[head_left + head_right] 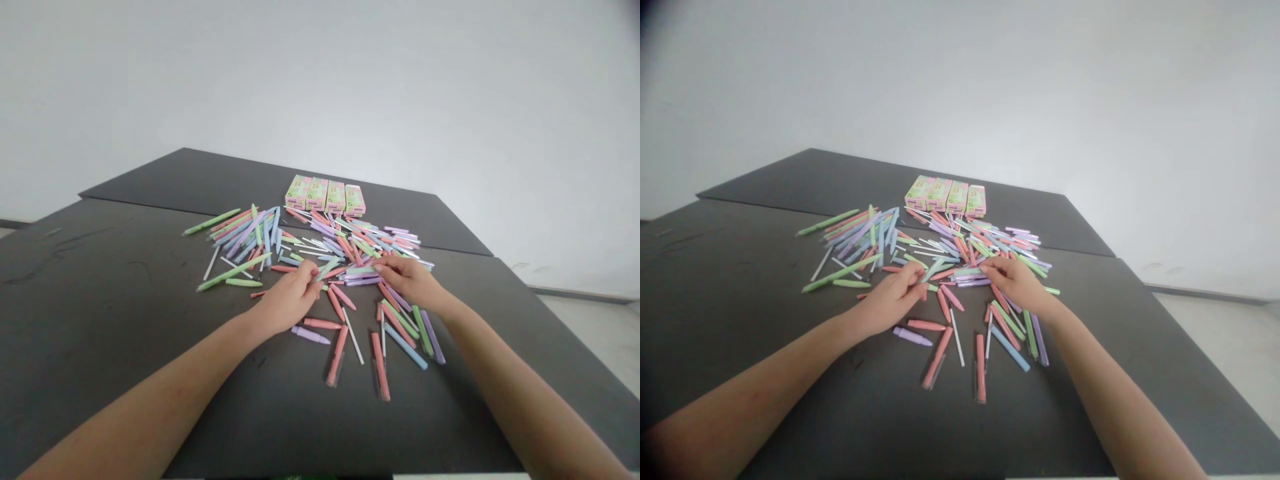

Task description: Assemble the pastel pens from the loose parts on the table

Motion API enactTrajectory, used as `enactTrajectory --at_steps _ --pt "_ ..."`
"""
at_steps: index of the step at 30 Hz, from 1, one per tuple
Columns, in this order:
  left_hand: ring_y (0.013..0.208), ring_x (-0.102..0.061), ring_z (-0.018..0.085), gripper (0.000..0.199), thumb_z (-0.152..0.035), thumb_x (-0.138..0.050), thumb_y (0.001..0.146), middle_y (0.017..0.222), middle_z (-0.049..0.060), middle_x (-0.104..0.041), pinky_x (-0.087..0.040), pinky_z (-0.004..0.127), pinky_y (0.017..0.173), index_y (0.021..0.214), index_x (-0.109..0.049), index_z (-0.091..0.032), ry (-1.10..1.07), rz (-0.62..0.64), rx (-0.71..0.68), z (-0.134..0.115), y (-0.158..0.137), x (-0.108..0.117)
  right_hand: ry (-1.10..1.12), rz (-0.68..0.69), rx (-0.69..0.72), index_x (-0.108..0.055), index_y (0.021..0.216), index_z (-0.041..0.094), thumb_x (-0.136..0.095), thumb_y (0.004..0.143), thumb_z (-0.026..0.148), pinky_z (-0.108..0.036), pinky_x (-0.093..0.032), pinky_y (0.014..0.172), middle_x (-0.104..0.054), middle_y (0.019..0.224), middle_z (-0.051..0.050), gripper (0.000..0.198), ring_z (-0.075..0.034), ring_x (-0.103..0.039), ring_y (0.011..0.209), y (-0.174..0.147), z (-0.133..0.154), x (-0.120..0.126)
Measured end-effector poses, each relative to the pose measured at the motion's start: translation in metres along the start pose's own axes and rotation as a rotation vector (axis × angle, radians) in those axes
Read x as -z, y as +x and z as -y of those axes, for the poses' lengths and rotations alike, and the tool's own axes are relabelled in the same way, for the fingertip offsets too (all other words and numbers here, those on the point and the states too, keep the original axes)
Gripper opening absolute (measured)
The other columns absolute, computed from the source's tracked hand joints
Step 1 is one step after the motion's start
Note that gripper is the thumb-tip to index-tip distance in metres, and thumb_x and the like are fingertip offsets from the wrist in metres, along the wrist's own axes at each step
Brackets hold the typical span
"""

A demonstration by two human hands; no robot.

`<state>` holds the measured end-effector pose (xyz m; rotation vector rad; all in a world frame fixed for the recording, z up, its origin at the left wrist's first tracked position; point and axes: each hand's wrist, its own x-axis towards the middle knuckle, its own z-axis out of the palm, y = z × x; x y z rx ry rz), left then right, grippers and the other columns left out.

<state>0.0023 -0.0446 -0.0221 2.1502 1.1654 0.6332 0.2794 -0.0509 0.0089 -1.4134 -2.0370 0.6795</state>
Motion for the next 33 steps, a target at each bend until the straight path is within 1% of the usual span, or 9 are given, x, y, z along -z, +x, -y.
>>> enactTrajectory --at_steps 2,5,8,12,15,20,24,28,33 --pt "0.081 -0.064 0.022 0.009 -0.026 -0.040 0.093 0.082 0.003 -0.067 -0.041 0.031 0.071 0.100 -0.043 -0.021 -0.008 0.008 0.021 0.001 0.000 -0.002 0.133 -0.028 -0.050 -0.067 0.094 0.019 -0.052 0.089 0.046 -0.027 -0.042 0.059 -0.059 0.069 -0.001 0.032 -0.015 -0.054 0.063 0.001 -0.002 -0.003" --pt "0.083 -0.064 0.021 0.012 -0.026 -0.040 0.092 0.084 0.004 -0.069 -0.042 0.031 0.072 0.103 -0.044 -0.022 -0.026 0.011 0.043 0.001 0.001 -0.004 0.366 -0.021 -0.144 -0.062 0.103 0.018 -0.051 0.089 0.048 -0.025 -0.036 0.048 -0.051 0.064 0.002 0.035 -0.010 -0.044 0.050 -0.002 -0.004 -0.007" --pt "0.082 -0.064 0.020 0.014 -0.025 -0.041 0.092 0.085 0.003 -0.069 -0.043 0.030 0.071 0.104 -0.046 -0.021 -0.059 -0.003 0.040 0.004 0.003 -0.006 0.508 -0.031 -0.147 -0.058 0.103 0.019 -0.055 0.088 0.047 -0.023 -0.036 0.047 -0.053 0.066 0.002 0.032 -0.009 -0.045 0.051 -0.007 -0.003 -0.009" --pt "0.076 -0.062 0.019 0.018 -0.028 -0.045 0.090 0.080 0.002 -0.065 -0.042 0.028 0.066 0.106 -0.049 -0.021 -0.056 -0.068 0.006 0.008 0.004 -0.008 0.530 -0.130 -0.140 -0.061 0.096 0.017 -0.063 0.084 0.044 -0.023 -0.037 0.047 -0.056 0.062 0.002 0.030 -0.009 -0.046 0.049 -0.012 -0.003 -0.010" --pt "0.068 -0.059 0.016 0.018 -0.030 -0.047 0.090 0.075 0.000 -0.060 -0.040 0.027 0.063 0.105 -0.048 -0.021 -0.047 -0.127 -0.027 0.005 0.002 -0.008 0.566 -0.200 -0.160 -0.064 0.098 0.018 -0.061 0.085 0.045 -0.023 -0.036 0.046 -0.054 0.061 0.002 0.031 -0.009 -0.045 0.049 -0.012 -0.007 -0.011" --pt "0.054 -0.046 0.012 0.012 -0.032 -0.049 0.090 0.060 -0.007 -0.045 -0.034 0.024 0.055 0.095 -0.043 -0.022 -0.116 -0.185 -0.062 -0.004 -0.003 -0.007 0.510 -0.161 -0.181 -0.064 0.099 0.018 -0.056 0.087 0.050 -0.023 -0.039 0.048 -0.058 0.068 0.000 0.035 -0.010 -0.048 0.053 -0.010 -0.014 -0.012" --pt "0.052 -0.049 0.011 0.014 -0.034 -0.052 0.090 0.064 -0.006 -0.050 -0.036 0.023 0.053 0.093 -0.044 -0.022 -0.241 -0.189 -0.066 -0.004 -0.004 -0.011 0.450 -0.116 -0.156 -0.057 0.094 0.018 -0.057 0.086 0.051 -0.023 -0.041 0.050 -0.059 0.067 0.001 0.034 -0.010 -0.050 0.054 -0.010 -0.010 -0.016" --pt "0.052 -0.052 0.010 0.015 -0.034 -0.056 0.089 0.064 -0.005 -0.052 -0.038 0.022 0.051 0.091 -0.049 -0.021 -0.401 -0.219 -0.066 -0.004 -0.005 -0.012 0.509 -0.153 -0.137 -0.049 0.089 0.020 -0.062 0.083 0.049 -0.022 -0.042 0.050 -0.061 0.064 0.002 0.033 -0.010 -0.053 0.052 -0.009 -0.008 -0.020" --pt "0.049 -0.051 0.009 0.016 -0.031 -0.051 0.091 0.059 -0.005 -0.053 -0.040 0.021 0.049 0.100 -0.056 -0.018 -0.522 -0.204 -0.044 -0.013 -0.006 -0.007 0.509 -0.242 -0.164 -0.055 0.085 0.018 -0.069 0.077 0.049 -0.023 -0.045 0.049 -0.061 0.061 0.002 0.035 -0.011 -0.056 0.051 -0.009 -0.013 -0.021"
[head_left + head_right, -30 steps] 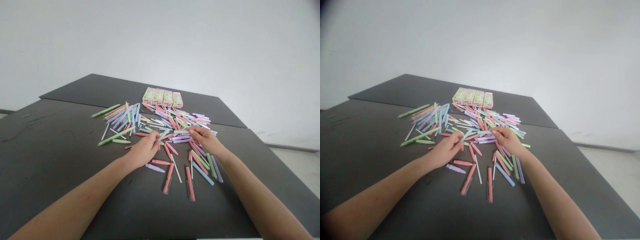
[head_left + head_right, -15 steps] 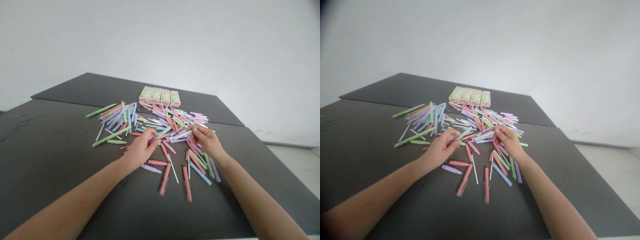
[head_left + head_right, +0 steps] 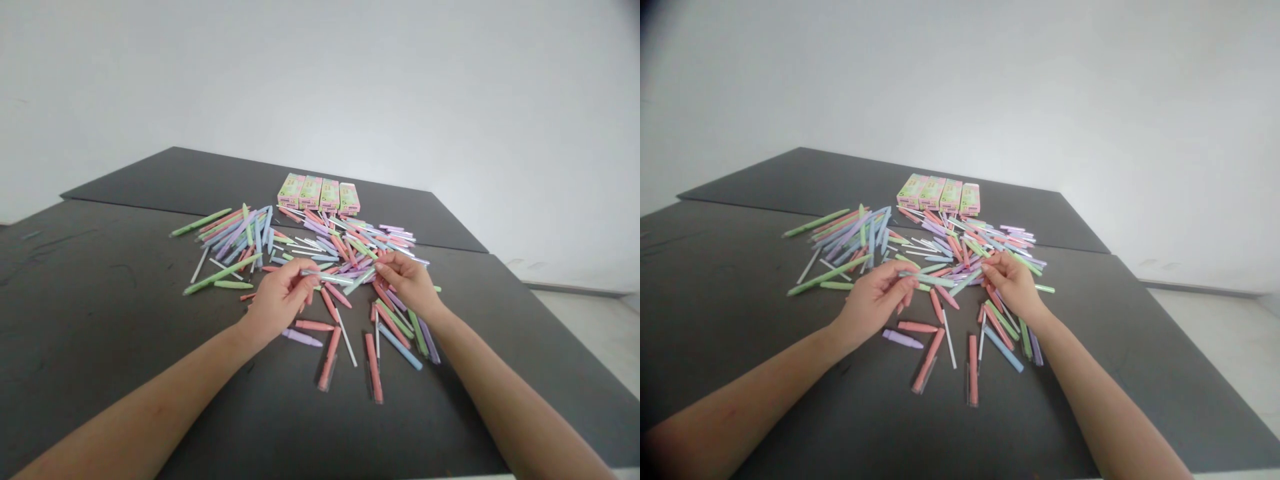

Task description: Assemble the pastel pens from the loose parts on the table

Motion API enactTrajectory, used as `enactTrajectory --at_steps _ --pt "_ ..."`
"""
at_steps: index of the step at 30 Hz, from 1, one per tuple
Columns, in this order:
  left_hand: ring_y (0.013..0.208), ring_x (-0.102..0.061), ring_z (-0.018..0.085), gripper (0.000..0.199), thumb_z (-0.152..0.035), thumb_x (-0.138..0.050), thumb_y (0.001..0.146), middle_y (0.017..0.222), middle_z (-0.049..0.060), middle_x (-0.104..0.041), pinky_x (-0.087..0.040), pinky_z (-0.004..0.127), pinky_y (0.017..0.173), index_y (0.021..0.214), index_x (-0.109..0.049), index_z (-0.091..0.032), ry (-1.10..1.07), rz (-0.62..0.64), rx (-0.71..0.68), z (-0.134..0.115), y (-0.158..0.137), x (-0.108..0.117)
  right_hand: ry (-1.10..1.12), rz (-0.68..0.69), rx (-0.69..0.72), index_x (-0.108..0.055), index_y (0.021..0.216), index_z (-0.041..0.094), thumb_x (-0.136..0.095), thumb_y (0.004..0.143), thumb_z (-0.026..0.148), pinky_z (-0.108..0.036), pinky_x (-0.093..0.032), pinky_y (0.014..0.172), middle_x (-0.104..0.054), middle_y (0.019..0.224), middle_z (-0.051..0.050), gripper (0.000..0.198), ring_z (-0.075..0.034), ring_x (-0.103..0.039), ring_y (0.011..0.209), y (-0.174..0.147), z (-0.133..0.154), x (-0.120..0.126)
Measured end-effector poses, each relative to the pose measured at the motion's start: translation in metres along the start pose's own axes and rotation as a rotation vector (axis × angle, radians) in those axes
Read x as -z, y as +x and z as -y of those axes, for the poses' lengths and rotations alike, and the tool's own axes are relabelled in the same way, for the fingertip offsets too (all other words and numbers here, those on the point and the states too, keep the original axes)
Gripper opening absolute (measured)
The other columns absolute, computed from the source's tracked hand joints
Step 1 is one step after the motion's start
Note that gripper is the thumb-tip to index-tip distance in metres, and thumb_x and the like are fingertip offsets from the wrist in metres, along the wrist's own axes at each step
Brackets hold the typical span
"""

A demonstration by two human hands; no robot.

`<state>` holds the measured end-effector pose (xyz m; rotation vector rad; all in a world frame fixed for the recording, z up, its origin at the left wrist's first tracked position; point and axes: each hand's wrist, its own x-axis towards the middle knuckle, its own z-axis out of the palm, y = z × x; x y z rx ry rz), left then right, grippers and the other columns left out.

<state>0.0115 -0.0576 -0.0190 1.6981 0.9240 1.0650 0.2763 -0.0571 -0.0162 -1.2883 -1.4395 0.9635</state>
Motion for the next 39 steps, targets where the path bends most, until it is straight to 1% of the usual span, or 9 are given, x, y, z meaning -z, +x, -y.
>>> enactTrajectory --at_steps 4,10,15,19,23,30,33,36,39 --pt "0.049 -0.050 0.009 0.021 -0.034 -0.048 0.093 0.062 -0.003 -0.055 -0.041 0.020 0.045 0.102 -0.055 -0.016 -0.145 -0.053 0.055 -0.006 0.003 0.000 0.008 -0.065 -0.039 -0.058 0.083 0.018 -0.071 0.073 0.052 -0.024 -0.045 0.047 -0.062 0.058 0.001 0.038 -0.011 -0.055 0.048 0.002 -0.002 0.003" --pt "0.045 -0.051 0.008 0.020 -0.034 -0.060 0.085 0.066 -0.002 -0.062 -0.038 0.018 0.039 0.090 -0.049 -0.018 -0.303 -0.194 0.132 -0.005 0.013 0.004 0.002 -0.112 -0.055 -0.055 0.080 0.019 -0.072 0.071 0.054 -0.025 -0.047 0.047 -0.062 0.056 0.001 0.040 -0.012 -0.056 0.047 0.003 -0.005 0.004" --pt "0.042 -0.050 0.007 0.023 -0.035 -0.066 0.082 0.064 -0.001 -0.066 -0.036 0.017 0.039 0.085 -0.051 -0.017 -0.357 -0.229 0.151 0.002 0.017 0.008 -0.023 -0.112 -0.069 -0.054 0.078 0.019 -0.072 0.072 0.054 -0.026 -0.049 0.048 -0.063 0.057 0.000 0.040 -0.013 -0.059 0.049 0.002 -0.006 0.003" --pt "0.042 -0.049 0.007 0.023 -0.036 -0.067 0.082 0.062 0.000 -0.065 -0.032 0.017 0.038 0.085 -0.058 -0.015 -0.357 -0.204 0.137 0.011 0.017 0.011 -0.060 -0.066 -0.091 -0.052 0.078 0.019 -0.070 0.074 0.054 -0.025 -0.050 0.049 -0.065 0.057 -0.001 0.040 -0.014 -0.061 0.049 0.001 -0.006 0.002" --pt "0.044 -0.049 0.008 0.024 -0.035 -0.066 0.081 0.061 0.001 -0.062 -0.031 0.018 0.038 0.093 -0.065 -0.014 -0.409 -0.222 0.177 0.012 0.018 0.011 -0.129 -0.010 -0.140 -0.050 0.078 0.019 -0.067 0.076 0.052 -0.023 -0.050 0.046 -0.067 0.060 -0.002 0.038 -0.014 -0.063 0.050 0.000 -0.004 -0.001" --pt "0.047 -0.051 0.007 0.022 -0.028 -0.070 0.076 0.063 -0.001 -0.062 -0.036 0.017 0.042 0.090 -0.061 -0.014 -0.571 -0.296 0.227 -0.001 0.021 0.011 -0.296 0.074 -0.232 -0.051 0.076 0.020 -0.059 0.083 0.046 -0.021 -0.036 0.033 -0.064 0.051 0.000 0.028 -0.010 -0.050 0.033 0.000 -0.004 0.001" --pt "0.048 -0.050 0.005 0.017 -0.025 -0.070 0.076 0.070 0.000 -0.065 -0.040 0.017 0.046 0.084 -0.059 -0.014 -0.594 -0.348 0.221 0.002 0.025 0.018 -0.392 0.106 -0.228 -0.054 0.078 0.019 -0.057 0.083 0.038 -0.022 -0.039 0.037 -0.066 0.055 -0.001 0.020 -0.012 -0.054 0.037 0.001 -0.001 0.007" --pt "0.048 -0.051 0.004 0.014 -0.024 -0.068 0.078 0.071 0.001 -0.067 -0.040 0.015 0.047 0.081 -0.058 -0.014 -0.606 -0.391 0.232 0.007 0.028 0.025 -0.518 0.039 -0.194 -0.057 0.077 0.019 -0.057 0.082 0.032 -0.024 -0.041 0.044 -0.067 0.059 0.000 0.013 -0.011 -0.055 0.040 0.004 0.007 0.016" --pt "0.049 -0.052 0.004 0.016 -0.023 -0.069 0.077 0.071 0.002 -0.068 -0.041 0.014 0.048 0.079 -0.055 -0.015 -0.605 -0.408 0.261 0.008 0.029 0.026 -0.516 -0.060 -0.111 -0.058 0.081 0.019 -0.055 0.083 0.032 -0.024 -0.041 0.047 -0.068 0.065 -0.001 0.014 -0.012 -0.055 0.045 0.010 0.012 0.022"
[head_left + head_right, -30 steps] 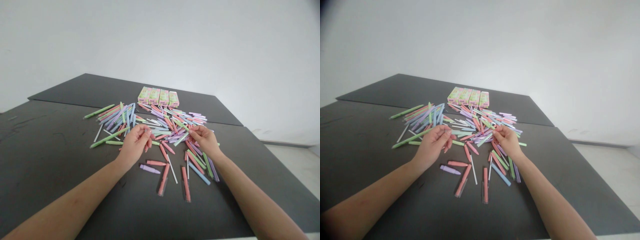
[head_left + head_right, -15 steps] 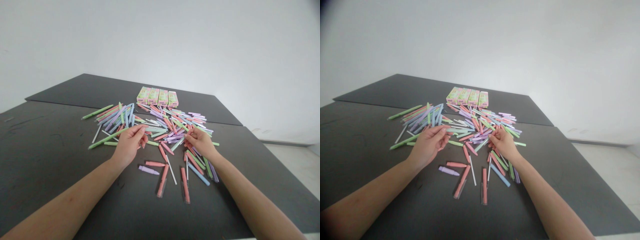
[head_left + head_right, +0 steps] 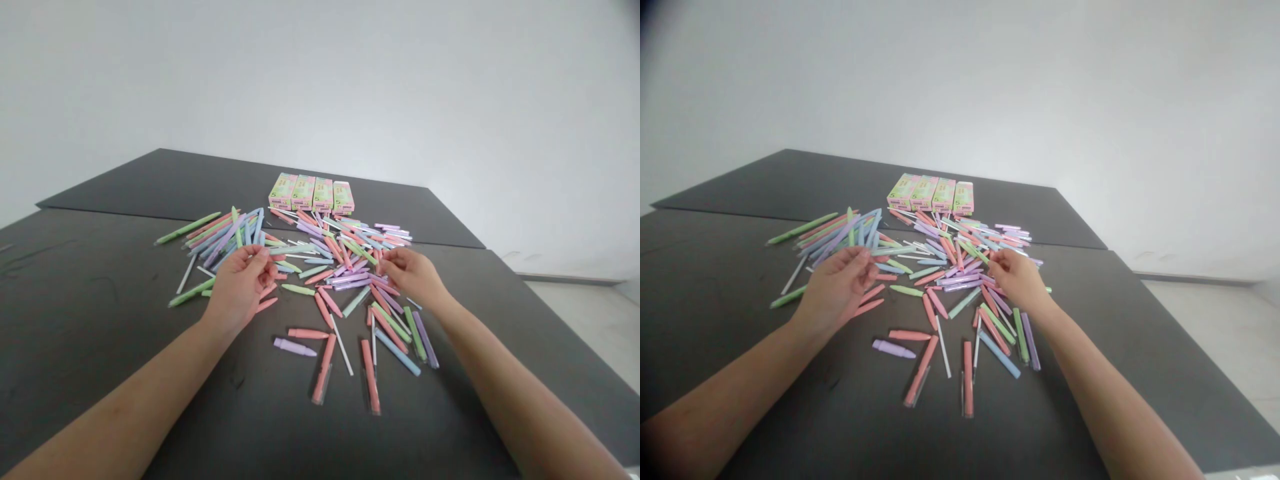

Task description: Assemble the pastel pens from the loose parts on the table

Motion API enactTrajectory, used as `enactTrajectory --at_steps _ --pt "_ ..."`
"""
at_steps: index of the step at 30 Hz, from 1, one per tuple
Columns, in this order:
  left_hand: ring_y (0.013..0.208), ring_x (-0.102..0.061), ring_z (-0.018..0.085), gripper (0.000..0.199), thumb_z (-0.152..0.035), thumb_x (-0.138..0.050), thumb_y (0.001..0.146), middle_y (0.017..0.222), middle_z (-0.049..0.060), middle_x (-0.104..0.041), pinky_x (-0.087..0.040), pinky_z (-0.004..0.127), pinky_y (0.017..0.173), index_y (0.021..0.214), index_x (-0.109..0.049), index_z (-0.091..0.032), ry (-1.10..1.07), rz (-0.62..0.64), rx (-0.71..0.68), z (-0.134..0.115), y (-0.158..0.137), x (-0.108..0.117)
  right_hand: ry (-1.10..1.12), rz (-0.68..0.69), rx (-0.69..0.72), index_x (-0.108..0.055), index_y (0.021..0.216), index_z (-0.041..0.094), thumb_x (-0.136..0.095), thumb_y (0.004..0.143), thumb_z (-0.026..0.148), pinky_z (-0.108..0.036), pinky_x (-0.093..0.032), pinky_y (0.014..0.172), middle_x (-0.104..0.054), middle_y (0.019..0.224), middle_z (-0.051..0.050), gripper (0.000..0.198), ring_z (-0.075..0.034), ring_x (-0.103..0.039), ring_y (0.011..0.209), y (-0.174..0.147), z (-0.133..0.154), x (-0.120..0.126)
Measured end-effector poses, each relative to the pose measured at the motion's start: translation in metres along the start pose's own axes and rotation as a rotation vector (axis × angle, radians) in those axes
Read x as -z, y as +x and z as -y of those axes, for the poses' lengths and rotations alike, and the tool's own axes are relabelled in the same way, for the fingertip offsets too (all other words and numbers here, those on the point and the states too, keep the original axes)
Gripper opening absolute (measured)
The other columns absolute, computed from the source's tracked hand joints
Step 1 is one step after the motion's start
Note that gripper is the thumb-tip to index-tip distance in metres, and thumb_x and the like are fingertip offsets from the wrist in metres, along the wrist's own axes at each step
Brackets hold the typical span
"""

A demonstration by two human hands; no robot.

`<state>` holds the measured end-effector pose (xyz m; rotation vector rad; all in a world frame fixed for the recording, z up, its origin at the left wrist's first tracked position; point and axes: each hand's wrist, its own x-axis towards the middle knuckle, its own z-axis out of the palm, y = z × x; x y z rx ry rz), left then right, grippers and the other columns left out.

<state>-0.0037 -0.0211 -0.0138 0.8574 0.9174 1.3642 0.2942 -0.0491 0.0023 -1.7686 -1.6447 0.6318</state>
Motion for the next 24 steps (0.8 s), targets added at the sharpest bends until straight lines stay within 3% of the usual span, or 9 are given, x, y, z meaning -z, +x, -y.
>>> enactTrajectory --at_steps 4,9,11,13,17,24 --pt "0.048 -0.053 0.006 0.021 -0.024 -0.070 0.075 0.063 -0.001 -0.065 -0.039 0.014 0.044 0.080 -0.051 -0.015 0.048 0.025 0.053 0.004 -0.006 -0.006 0.040 -0.012 0.091 -0.061 0.085 0.018 -0.052 0.086 0.034 -0.026 -0.043 0.053 -0.069 0.073 -0.003 0.018 -0.013 -0.057 0.055 0.006 0.009 -0.005" --pt "0.044 -0.052 0.008 0.023 -0.029 -0.067 0.079 0.058 -0.002 -0.063 -0.036 0.016 0.039 0.083 -0.048 -0.017 0.182 0.110 0.048 0.014 -0.013 -0.011 0.145 0.256 0.247 -0.065 0.101 0.018 -0.043 0.094 0.041 -0.027 -0.046 0.064 -0.070 0.090 -0.006 0.032 -0.015 -0.060 0.070 -0.005 0.040 -0.031" --pt "0.045 -0.054 0.009 0.022 -0.030 -0.065 0.080 0.055 -0.003 -0.062 -0.038 0.017 0.040 0.085 -0.048 -0.017 0.237 0.131 0.032 0.018 -0.013 -0.010 0.144 0.317 0.292 -0.064 0.109 0.019 -0.047 0.093 0.041 -0.026 -0.045 0.065 -0.070 0.089 -0.004 0.032 -0.015 -0.059 0.072 -0.012 0.052 -0.042" --pt "0.044 -0.054 0.010 0.021 -0.031 -0.063 0.082 0.052 -0.004 -0.060 -0.040 0.018 0.040 0.087 -0.049 -0.016 0.290 0.146 0.019 0.021 -0.013 -0.009 0.100 0.369 0.328 -0.067 0.104 0.020 -0.048 0.093 0.036 -0.025 -0.041 0.060 -0.067 0.078 -0.002 0.027 -0.013 -0.055 0.065 -0.018 0.062 -0.052" --pt "0.041 -0.053 0.010 0.022 -0.033 -0.063 0.081 0.051 -0.003 -0.061 -0.041 0.019 0.040 0.086 -0.053 -0.014 0.393 0.108 -0.003 0.023 -0.012 -0.008 0.099 0.350 0.316 -0.067 0.092 0.017 -0.049 0.091 0.027 -0.024 -0.037 0.057 -0.064 0.070 0.000 0.021 -0.012 -0.051 0.060 -0.023 0.070 -0.065" --pt "0.047 -0.061 0.014 0.024 -0.034 -0.064 0.080 0.055 0.001 -0.065 -0.047 0.023 0.045 0.083 -0.056 -0.012 0.495 0.062 0.024 0.016 -0.014 -0.009 0.090 0.309 0.323 -0.066 0.097 0.018 -0.050 0.089 0.024 -0.024 -0.032 0.053 -0.061 0.064 0.002 0.019 -0.010 -0.048 0.054 -0.029 0.072 -0.069"
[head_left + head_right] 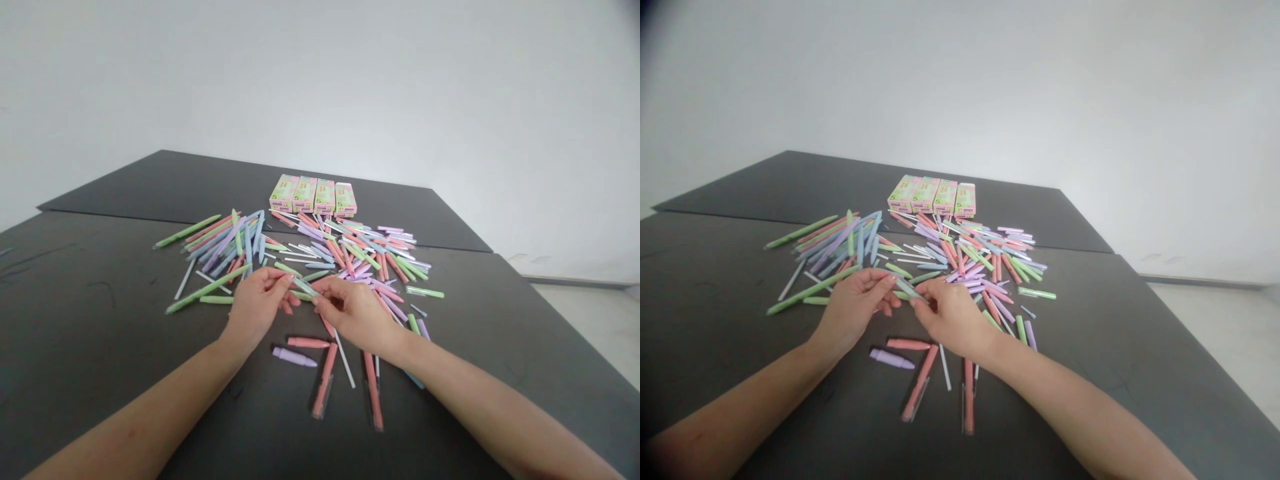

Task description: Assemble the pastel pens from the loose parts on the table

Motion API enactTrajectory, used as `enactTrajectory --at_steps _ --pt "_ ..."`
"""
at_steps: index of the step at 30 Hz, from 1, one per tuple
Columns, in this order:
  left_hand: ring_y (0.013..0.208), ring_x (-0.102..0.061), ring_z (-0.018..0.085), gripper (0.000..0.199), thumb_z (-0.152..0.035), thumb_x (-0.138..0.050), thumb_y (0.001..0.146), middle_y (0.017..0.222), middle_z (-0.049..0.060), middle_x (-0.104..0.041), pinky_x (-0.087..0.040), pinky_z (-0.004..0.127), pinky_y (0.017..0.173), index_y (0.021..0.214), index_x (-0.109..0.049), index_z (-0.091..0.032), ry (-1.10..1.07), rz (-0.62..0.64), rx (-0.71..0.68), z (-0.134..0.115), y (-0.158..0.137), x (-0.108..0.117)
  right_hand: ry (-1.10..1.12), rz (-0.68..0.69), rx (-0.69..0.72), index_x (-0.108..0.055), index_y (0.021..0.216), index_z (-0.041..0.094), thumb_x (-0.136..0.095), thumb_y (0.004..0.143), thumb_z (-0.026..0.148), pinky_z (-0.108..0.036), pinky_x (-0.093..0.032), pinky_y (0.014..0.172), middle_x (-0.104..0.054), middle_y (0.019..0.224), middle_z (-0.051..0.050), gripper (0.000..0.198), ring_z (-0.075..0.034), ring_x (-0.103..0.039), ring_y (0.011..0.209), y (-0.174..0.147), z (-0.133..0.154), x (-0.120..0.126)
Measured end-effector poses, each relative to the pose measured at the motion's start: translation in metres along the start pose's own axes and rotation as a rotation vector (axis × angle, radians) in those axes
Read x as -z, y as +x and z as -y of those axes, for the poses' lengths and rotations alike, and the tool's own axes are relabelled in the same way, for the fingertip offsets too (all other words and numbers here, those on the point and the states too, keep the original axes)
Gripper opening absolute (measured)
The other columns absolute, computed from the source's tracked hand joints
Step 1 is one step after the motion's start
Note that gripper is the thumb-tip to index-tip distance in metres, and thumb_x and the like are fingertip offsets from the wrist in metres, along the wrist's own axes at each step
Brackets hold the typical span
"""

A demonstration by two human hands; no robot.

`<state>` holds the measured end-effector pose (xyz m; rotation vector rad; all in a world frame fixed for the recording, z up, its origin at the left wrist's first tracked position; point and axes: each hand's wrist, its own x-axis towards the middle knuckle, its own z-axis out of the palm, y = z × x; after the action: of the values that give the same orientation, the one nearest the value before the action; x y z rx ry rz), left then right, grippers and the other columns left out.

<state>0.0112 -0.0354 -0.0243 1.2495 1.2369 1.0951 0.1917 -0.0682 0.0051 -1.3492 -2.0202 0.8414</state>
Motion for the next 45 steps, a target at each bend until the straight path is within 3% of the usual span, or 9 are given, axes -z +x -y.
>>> enactTrajectory --at_steps 7,12,16,22,25,27,30,35,45 --pt "0.052 -0.060 0.011 0.021 -0.033 -0.061 0.083 0.063 -0.001 -0.065 -0.049 0.023 0.050 0.084 -0.047 -0.017 0.027 0.104 -0.064 -0.002 0.000 0.001 -0.009 -0.005 -0.021 -0.067 0.097 0.018 -0.051 0.089 0.024 -0.023 -0.034 0.055 -0.063 0.068 0.001 0.019 -0.011 -0.050 0.057 0.000 0.000 0.003" --pt "0.050 -0.057 0.011 0.030 -0.028 -0.063 0.080 0.069 -0.006 -0.061 -0.045 0.022 0.044 0.096 -0.038 -0.021 -0.009 0.273 -0.071 0.000 0.001 -0.001 0.024 0.030 -0.051 -0.069 0.101 0.017 -0.053 0.088 0.024 -0.023 -0.034 0.053 -0.063 0.066 0.001 0.022 -0.010 -0.049 0.055 0.003 -0.010 0.012" --pt "0.053 -0.058 0.011 0.032 -0.031 -0.064 0.079 0.078 -0.005 -0.061 -0.047 0.023 0.047 0.100 -0.041 -0.022 0.056 0.275 -0.084 0.004 0.001 0.001 0.104 0.110 -0.033 -0.070 0.106 0.020 -0.054 0.088 0.026 -0.022 -0.038 0.053 -0.067 0.073 0.000 0.025 -0.010 -0.051 0.057 0.004 -0.021 0.019" --pt "0.083 -0.064 0.018 0.018 -0.032 -0.056 0.087 0.088 0.001 -0.069 -0.045 0.027 0.072 0.095 -0.066 -0.020 0.509 0.432 -0.333 -0.001 -0.006 0.002 0.200 0.181 0.003 -0.071 0.101 0.018 -0.060 0.085 0.032 -0.022 -0.041 0.053 -0.069 0.080 -0.003 0.024 -0.011 -0.055 0.060 0.007 -0.022 0.019" --pt "0.077 -0.063 0.017 0.021 -0.031 -0.049 0.091 0.081 0.001 -0.069 -0.043 0.027 0.070 0.096 -0.065 -0.019 0.643 0.445 -0.339 -0.008 -0.011 0.001 0.242 0.095 -0.045 -0.068 0.104 0.015 -0.050 0.091 0.038 -0.025 -0.048 0.059 -0.070 0.080 -0.005 0.032 -0.014 -0.062 0.066 0.015 -0.028 0.032" --pt "0.074 -0.062 0.017 0.023 -0.032 -0.046 0.092 0.079 0.001 -0.068 -0.041 0.026 0.068 0.095 -0.064 -0.018 0.695 0.434 -0.326 -0.011 -0.014 0.000 0.138 -0.095 -0.052 -0.066 0.104 0.014 -0.038 0.094 0.033 -0.031 -0.052 0.068 -0.071 0.093 -0.009 0.035 -0.018 -0.066 0.078 0.021 -0.037 0.046" --pt "0.073 -0.061 0.017 0.023 -0.032 -0.044 0.093 0.079 0.001 -0.067 -0.040 0.026 0.066 0.092 -0.063 -0.019 0.733 0.454 -0.328 -0.009 -0.015 0.000 -0.325 -0.301 0.010 -0.065 0.113 0.015 -0.043 0.086 0.016 -0.041 -0.046 0.096 -0.067 0.117 -0.012 0.035 -0.025 -0.061 0.108 0.027 -0.056 0.062" --pt "0.084 -0.062 0.018 0.024 -0.033 -0.042 0.095 0.091 0.003 -0.067 -0.042 0.025 0.071 0.094 -0.062 -0.019 0.687 0.513 -0.347 0.000 -0.016 0.000 -0.641 -0.094 0.062 -0.056 0.130 0.014 -0.040 0.089 0.016 -0.043 -0.039 0.107 -0.052 0.139 -0.015 0.044 -0.026 -0.050 0.128 0.025 -0.075 0.055" --pt "0.088 -0.062 0.019 0.025 -0.032 -0.043 0.094 0.095 0.005 -0.068 -0.044 0.026 0.074 0.097 -0.064 -0.019 0.660 0.536 -0.362 -0.002 -0.017 -0.001 -0.648 -0.008 0.164 -0.058 0.128 0.013 -0.041 0.086 0.010 -0.046 -0.035 0.111 -0.055 0.136 -0.014 0.045 -0.026 -0.047 0.130 0.022 -0.072 0.042"
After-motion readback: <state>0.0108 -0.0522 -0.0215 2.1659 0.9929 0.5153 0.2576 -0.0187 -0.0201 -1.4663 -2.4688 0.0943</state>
